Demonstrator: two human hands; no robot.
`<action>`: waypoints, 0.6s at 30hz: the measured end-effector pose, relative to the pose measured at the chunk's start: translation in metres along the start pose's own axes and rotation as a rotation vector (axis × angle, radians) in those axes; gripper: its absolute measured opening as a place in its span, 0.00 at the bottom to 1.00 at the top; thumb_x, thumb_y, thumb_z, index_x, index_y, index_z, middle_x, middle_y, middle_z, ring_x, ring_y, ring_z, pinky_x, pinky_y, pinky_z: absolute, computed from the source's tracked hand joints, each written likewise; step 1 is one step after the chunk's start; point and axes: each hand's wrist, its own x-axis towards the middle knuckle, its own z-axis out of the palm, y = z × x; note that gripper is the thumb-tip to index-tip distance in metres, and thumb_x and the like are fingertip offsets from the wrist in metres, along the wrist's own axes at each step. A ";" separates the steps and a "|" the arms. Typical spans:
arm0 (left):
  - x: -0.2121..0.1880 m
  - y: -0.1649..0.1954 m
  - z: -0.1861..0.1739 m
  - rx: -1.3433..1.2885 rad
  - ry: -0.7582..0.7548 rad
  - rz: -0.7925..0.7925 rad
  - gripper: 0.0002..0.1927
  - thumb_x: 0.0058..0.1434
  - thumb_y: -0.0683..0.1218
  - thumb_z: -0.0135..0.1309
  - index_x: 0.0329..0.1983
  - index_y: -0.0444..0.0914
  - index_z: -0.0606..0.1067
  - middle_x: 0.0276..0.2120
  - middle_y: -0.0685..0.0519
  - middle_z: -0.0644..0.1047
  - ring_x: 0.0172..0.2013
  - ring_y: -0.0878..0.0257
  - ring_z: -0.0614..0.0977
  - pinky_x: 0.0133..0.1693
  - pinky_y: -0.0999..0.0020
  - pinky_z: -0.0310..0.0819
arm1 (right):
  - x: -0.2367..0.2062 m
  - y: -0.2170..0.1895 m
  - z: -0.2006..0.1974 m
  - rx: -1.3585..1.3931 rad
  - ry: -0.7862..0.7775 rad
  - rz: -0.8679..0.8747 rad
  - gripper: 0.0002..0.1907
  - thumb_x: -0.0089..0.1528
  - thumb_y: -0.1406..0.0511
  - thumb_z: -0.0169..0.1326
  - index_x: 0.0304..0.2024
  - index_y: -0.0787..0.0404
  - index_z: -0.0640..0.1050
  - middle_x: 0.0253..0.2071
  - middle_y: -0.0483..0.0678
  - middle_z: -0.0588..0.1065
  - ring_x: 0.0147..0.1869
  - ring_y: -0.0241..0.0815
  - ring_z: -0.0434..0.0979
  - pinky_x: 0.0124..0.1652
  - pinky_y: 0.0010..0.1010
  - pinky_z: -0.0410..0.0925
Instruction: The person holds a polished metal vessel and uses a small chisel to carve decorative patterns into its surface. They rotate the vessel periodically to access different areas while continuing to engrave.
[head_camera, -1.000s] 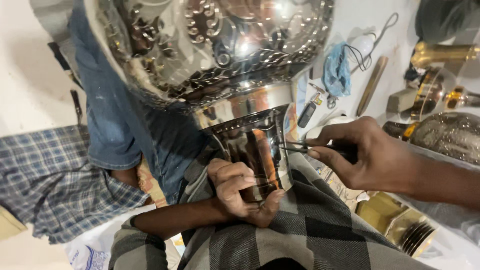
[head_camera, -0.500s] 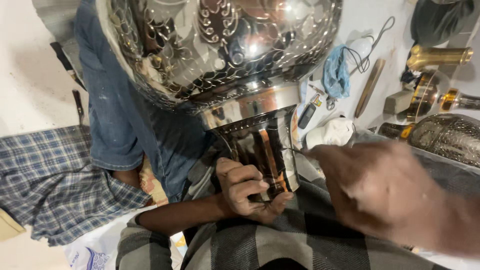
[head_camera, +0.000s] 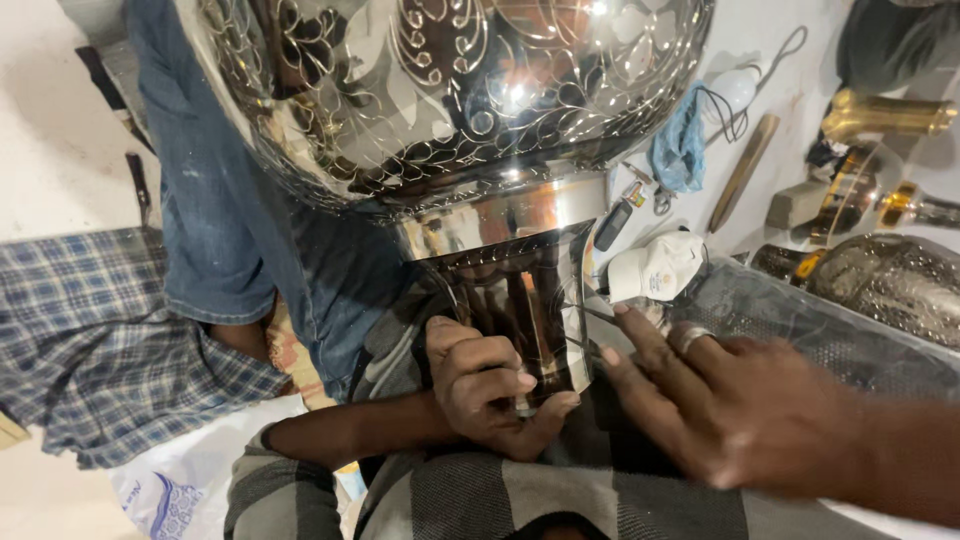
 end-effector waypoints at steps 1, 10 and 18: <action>0.000 0.001 0.001 0.000 0.017 -0.012 0.27 0.54 0.55 0.71 0.46 0.45 0.67 0.36 0.56 0.70 0.34 0.62 0.68 0.42 0.59 0.58 | -0.009 0.013 0.009 -0.063 -0.016 -0.126 0.23 0.57 0.63 0.54 0.50 0.73 0.77 0.50 0.79 0.75 0.33 0.59 0.85 0.18 0.35 0.76; -0.008 0.015 0.019 0.113 0.061 -0.081 0.23 0.55 0.56 0.64 0.46 0.44 0.68 0.35 0.55 0.69 0.37 0.61 0.66 0.46 0.57 0.57 | 0.028 0.093 0.051 -0.851 0.798 -0.327 0.17 0.65 0.59 0.61 0.52 0.61 0.79 0.31 0.57 0.75 0.23 0.37 0.70 0.16 0.28 0.63; -0.014 -0.001 0.030 0.047 0.079 0.057 0.22 0.56 0.61 0.59 0.45 0.45 0.68 0.38 0.54 0.71 0.40 0.60 0.66 0.46 0.56 0.56 | -0.023 0.132 0.050 -1.386 0.762 -0.805 0.25 0.63 0.54 0.61 0.56 0.66 0.78 0.29 0.57 0.75 0.24 0.41 0.67 0.39 0.57 0.66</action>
